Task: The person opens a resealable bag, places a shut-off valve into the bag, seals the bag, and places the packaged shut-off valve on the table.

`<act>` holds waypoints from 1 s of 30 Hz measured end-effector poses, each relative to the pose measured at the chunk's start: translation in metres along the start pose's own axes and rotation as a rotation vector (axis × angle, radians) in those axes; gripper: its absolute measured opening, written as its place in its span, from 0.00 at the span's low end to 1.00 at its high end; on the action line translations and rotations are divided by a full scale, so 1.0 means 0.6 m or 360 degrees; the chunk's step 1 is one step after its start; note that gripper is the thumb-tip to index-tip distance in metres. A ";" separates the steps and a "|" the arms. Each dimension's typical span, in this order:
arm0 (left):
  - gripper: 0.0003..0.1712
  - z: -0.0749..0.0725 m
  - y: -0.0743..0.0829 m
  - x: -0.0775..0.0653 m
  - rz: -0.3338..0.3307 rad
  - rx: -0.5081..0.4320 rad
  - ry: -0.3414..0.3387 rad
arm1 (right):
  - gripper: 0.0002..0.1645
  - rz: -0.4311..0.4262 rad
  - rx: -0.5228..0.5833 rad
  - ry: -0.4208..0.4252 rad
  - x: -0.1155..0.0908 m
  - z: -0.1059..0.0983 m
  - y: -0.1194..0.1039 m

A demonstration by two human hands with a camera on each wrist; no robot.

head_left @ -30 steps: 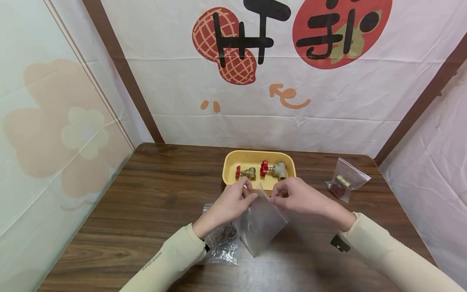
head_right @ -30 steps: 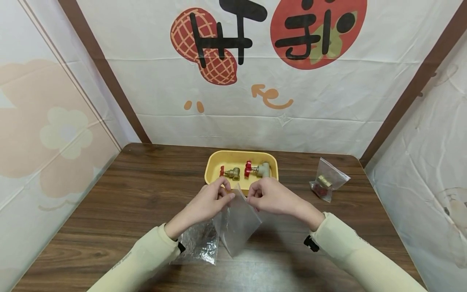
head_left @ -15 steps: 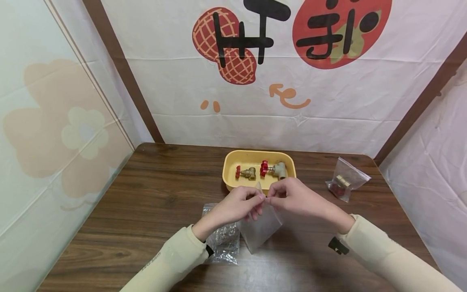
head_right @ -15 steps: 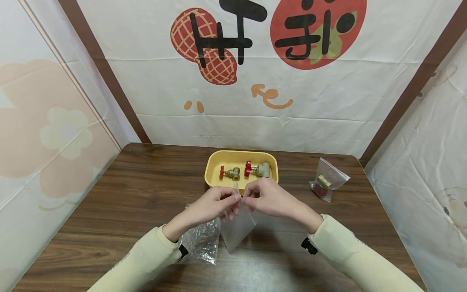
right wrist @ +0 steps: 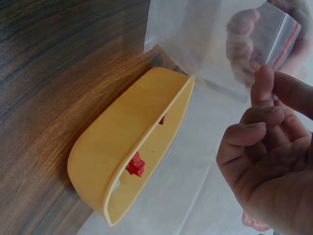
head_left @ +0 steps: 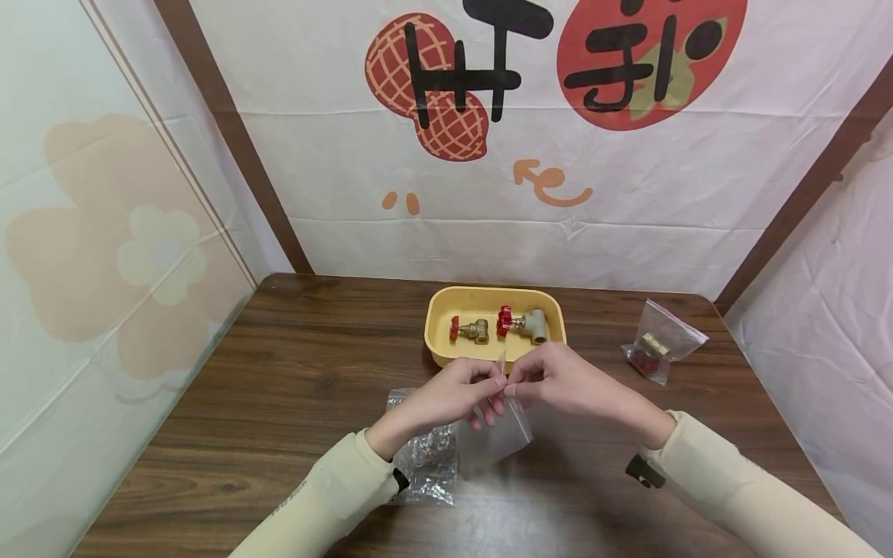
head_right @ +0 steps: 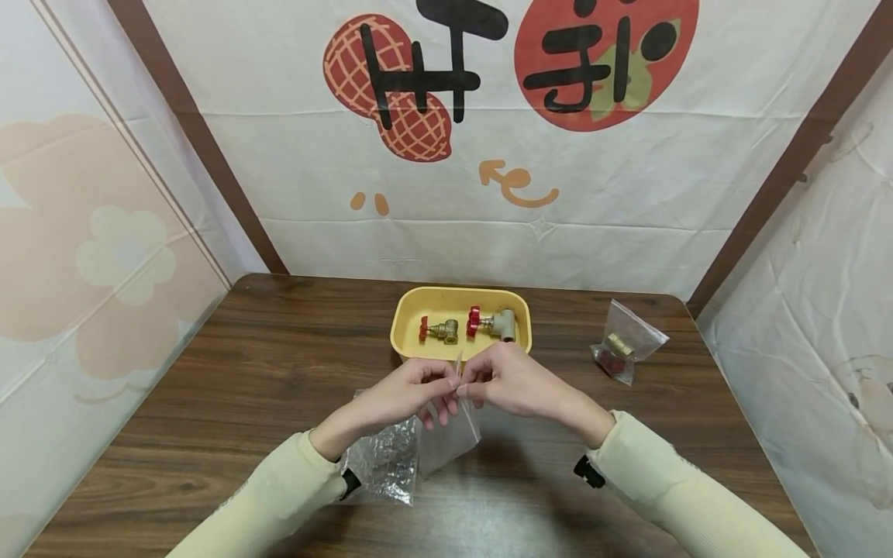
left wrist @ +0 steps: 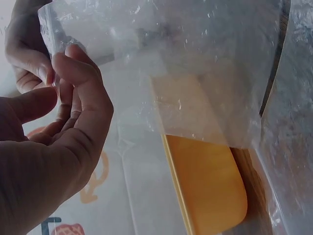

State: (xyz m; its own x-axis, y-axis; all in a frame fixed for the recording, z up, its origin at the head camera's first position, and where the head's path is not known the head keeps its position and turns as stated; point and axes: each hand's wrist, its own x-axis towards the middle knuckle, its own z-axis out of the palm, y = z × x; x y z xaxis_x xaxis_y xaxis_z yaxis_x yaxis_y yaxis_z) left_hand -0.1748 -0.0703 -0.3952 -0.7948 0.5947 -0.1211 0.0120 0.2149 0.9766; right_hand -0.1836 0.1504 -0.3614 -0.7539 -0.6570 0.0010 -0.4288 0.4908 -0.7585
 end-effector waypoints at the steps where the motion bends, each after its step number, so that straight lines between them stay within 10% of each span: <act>1: 0.14 0.000 0.000 0.000 -0.0003 -0.0013 -0.0007 | 0.10 0.0000 0.0005 0.0001 0.000 0.000 0.000; 20: 0.10 -0.009 -0.002 0.000 -0.0053 -0.0344 -0.0216 | 0.07 0.0002 0.0207 0.0009 0.001 0.005 0.015; 30: 0.08 -0.006 -0.001 -0.003 0.0023 -0.0345 -0.0159 | 0.07 -0.0086 0.0326 0.0044 0.002 0.017 0.023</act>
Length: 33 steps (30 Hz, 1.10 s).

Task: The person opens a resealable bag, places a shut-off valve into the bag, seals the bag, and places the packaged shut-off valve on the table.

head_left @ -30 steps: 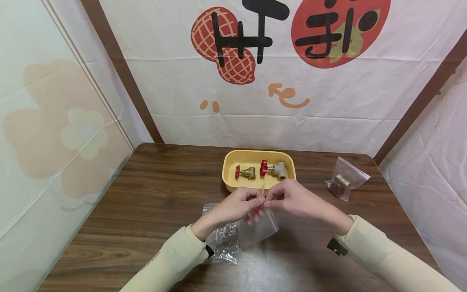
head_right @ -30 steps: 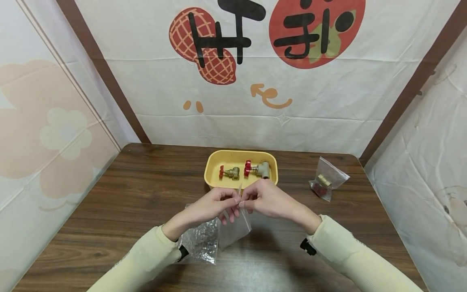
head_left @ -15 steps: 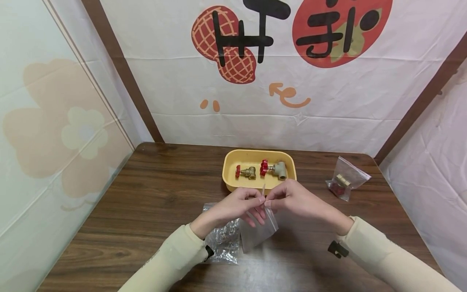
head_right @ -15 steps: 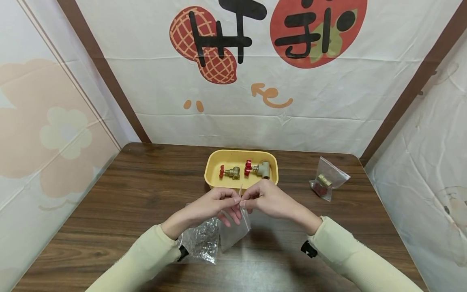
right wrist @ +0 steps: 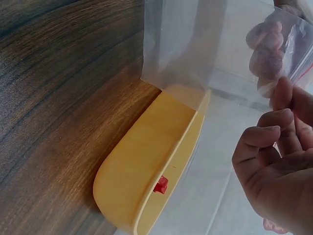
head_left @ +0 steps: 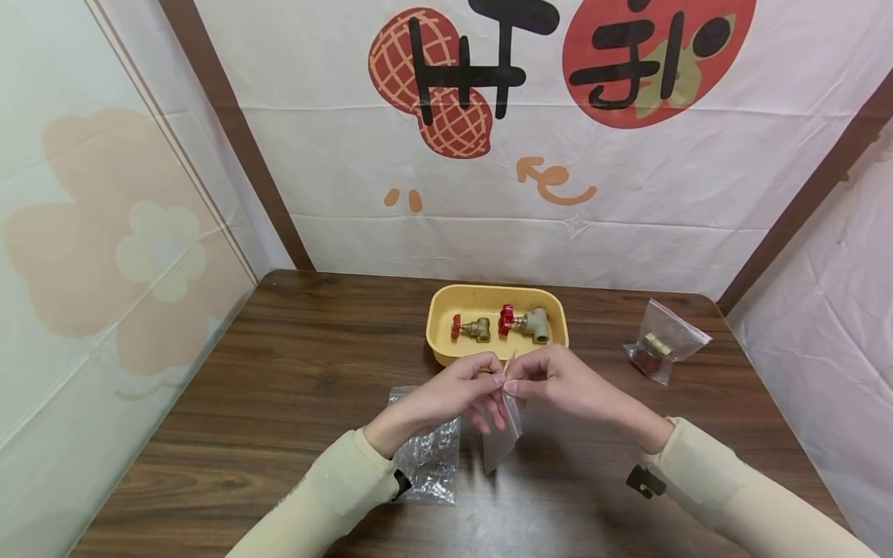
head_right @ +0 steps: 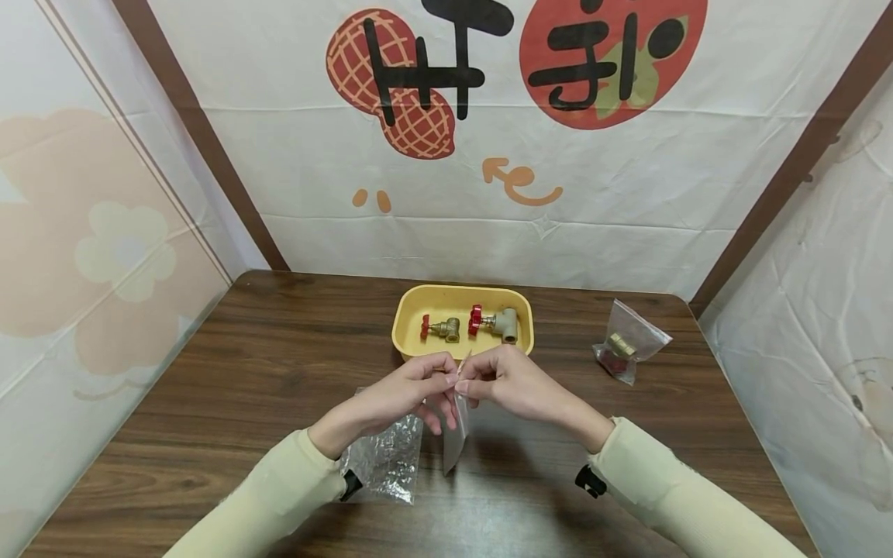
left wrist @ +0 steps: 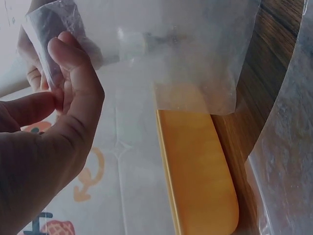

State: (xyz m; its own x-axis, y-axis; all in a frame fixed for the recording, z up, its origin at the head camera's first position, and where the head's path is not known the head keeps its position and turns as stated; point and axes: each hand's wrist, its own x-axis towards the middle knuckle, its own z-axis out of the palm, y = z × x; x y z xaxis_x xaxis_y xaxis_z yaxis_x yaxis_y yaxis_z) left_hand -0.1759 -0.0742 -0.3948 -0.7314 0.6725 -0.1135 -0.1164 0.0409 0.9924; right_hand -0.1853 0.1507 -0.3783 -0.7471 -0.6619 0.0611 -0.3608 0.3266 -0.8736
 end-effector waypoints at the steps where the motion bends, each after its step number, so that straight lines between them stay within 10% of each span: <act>1: 0.08 0.001 0.000 0.000 0.0008 0.0022 0.0018 | 0.08 0.0007 -0.0011 0.0008 0.000 0.000 0.000; 13: 0.09 0.003 -0.008 0.003 0.0118 0.0306 0.0232 | 0.07 0.0109 -0.0126 0.0068 -0.006 0.006 -0.001; 33: 0.13 0.001 -0.005 0.001 0.0047 0.0380 0.0092 | 0.10 0.0085 -0.0072 -0.0128 -0.001 0.002 -0.001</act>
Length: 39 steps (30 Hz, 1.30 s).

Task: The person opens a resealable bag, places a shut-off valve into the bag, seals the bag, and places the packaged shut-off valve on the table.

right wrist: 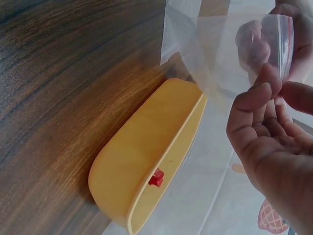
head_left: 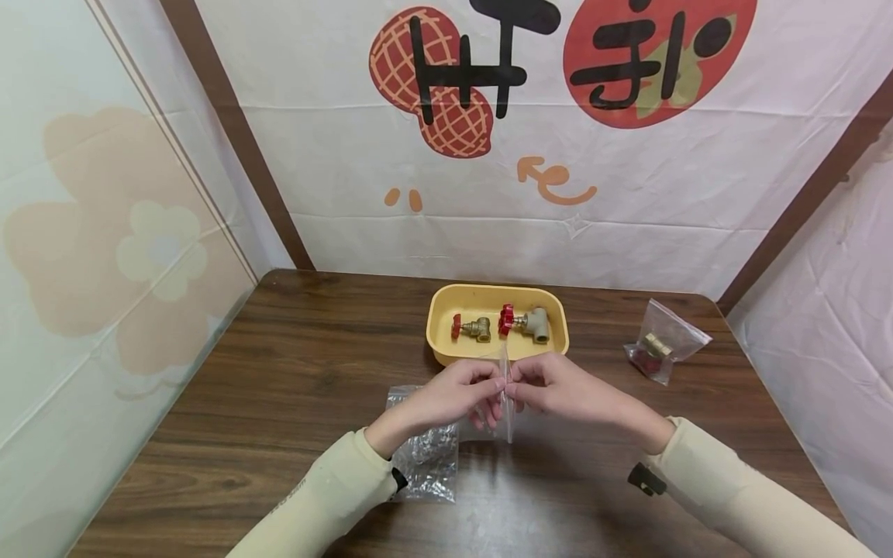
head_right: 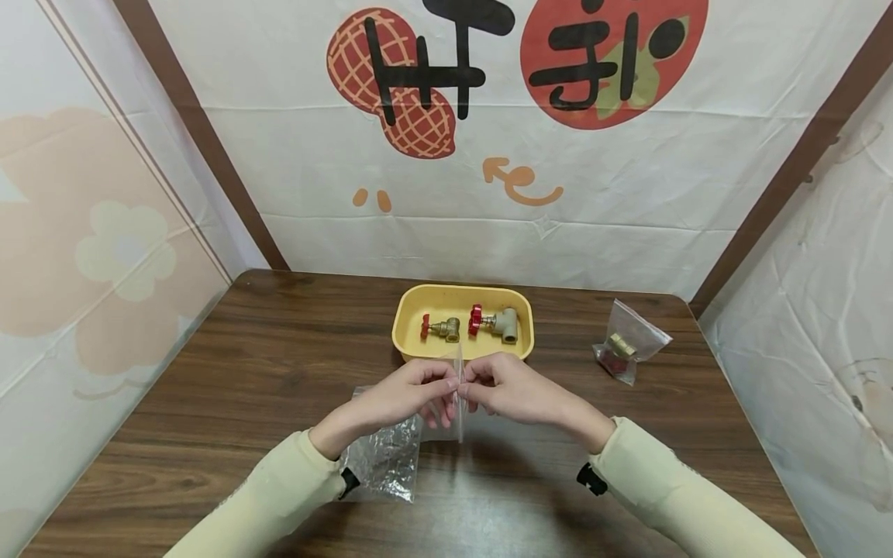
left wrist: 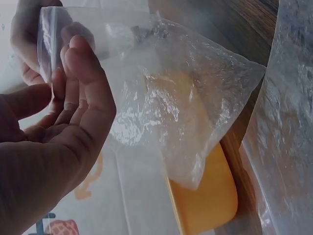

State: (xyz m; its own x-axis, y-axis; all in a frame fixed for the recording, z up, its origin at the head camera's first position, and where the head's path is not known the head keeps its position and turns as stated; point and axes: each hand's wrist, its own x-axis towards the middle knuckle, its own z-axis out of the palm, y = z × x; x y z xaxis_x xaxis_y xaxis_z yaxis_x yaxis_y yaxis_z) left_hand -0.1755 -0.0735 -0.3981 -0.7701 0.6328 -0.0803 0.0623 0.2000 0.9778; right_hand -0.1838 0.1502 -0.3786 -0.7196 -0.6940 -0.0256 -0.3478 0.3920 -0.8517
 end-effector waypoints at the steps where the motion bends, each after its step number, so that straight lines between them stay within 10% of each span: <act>1: 0.13 0.000 0.001 0.000 0.0001 -0.0003 0.0000 | 0.10 -0.0002 0.0000 -0.0005 -0.001 -0.001 0.000; 39: 0.10 -0.011 -0.003 0.004 0.0106 -0.0137 -0.0167 | 0.12 -0.0040 0.0176 0.0018 0.001 0.001 0.006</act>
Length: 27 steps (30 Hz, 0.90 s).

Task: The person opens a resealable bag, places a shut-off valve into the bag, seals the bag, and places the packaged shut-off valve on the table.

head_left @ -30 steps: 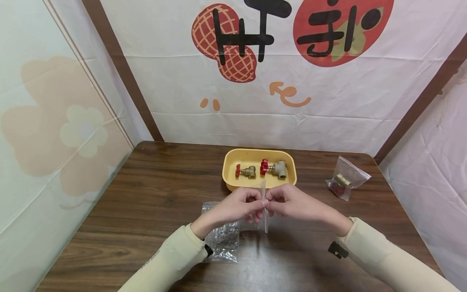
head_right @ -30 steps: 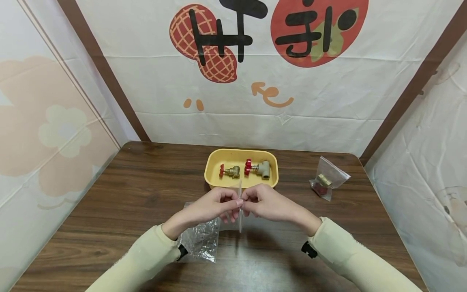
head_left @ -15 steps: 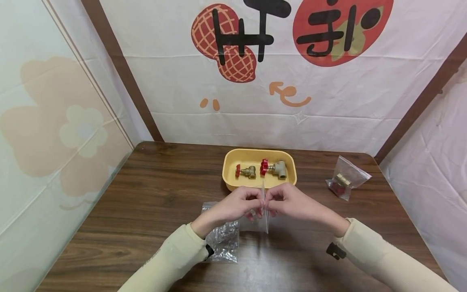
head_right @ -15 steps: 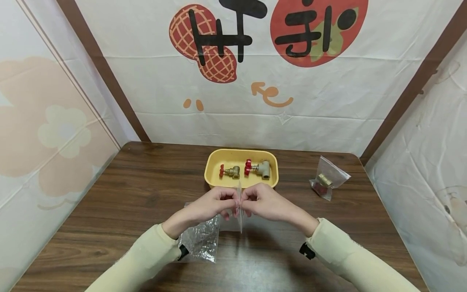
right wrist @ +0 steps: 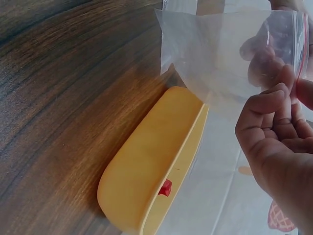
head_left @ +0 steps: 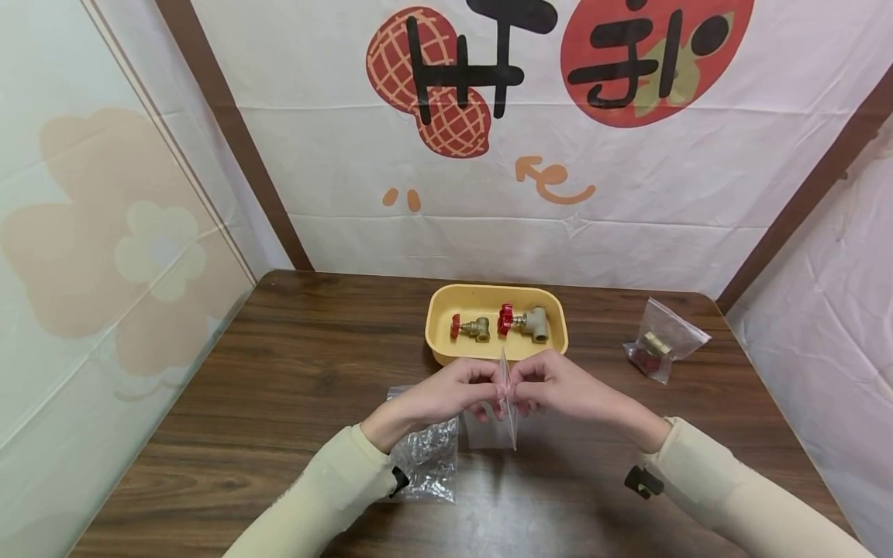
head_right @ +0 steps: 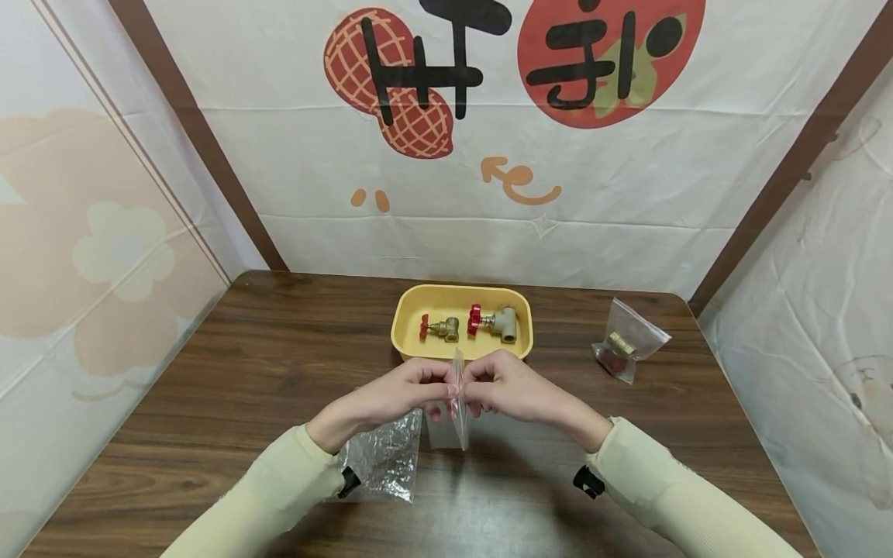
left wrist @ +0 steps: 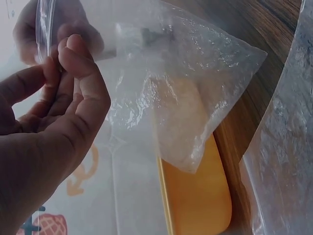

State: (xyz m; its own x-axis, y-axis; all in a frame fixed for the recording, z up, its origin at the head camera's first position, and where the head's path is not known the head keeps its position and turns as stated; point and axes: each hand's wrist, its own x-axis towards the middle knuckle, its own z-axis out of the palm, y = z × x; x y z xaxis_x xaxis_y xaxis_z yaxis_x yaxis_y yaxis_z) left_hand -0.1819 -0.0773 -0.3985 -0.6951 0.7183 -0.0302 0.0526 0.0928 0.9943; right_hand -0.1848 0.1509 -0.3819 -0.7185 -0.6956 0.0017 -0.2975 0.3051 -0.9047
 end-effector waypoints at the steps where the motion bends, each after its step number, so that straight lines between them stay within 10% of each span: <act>1: 0.10 0.000 -0.001 0.000 0.0008 -0.0004 -0.0007 | 0.12 -0.0002 0.0007 -0.0005 0.000 -0.001 0.001; 12: 0.11 0.000 -0.003 0.000 0.0035 0.0009 -0.0026 | 0.11 -0.0007 0.0034 -0.0033 0.001 -0.005 0.006; 27: 0.15 0.008 -0.002 0.002 0.0017 0.0480 0.0133 | 0.11 0.0031 -0.0114 0.0055 -0.001 -0.004 0.007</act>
State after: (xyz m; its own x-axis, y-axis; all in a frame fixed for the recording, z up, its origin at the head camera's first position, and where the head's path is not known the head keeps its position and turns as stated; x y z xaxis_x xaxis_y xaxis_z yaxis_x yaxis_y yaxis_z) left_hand -0.1794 -0.0734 -0.4001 -0.7490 0.6625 0.0011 0.2619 0.2947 0.9190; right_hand -0.1872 0.1546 -0.3847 -0.7455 -0.6665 0.0006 -0.3267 0.3647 -0.8720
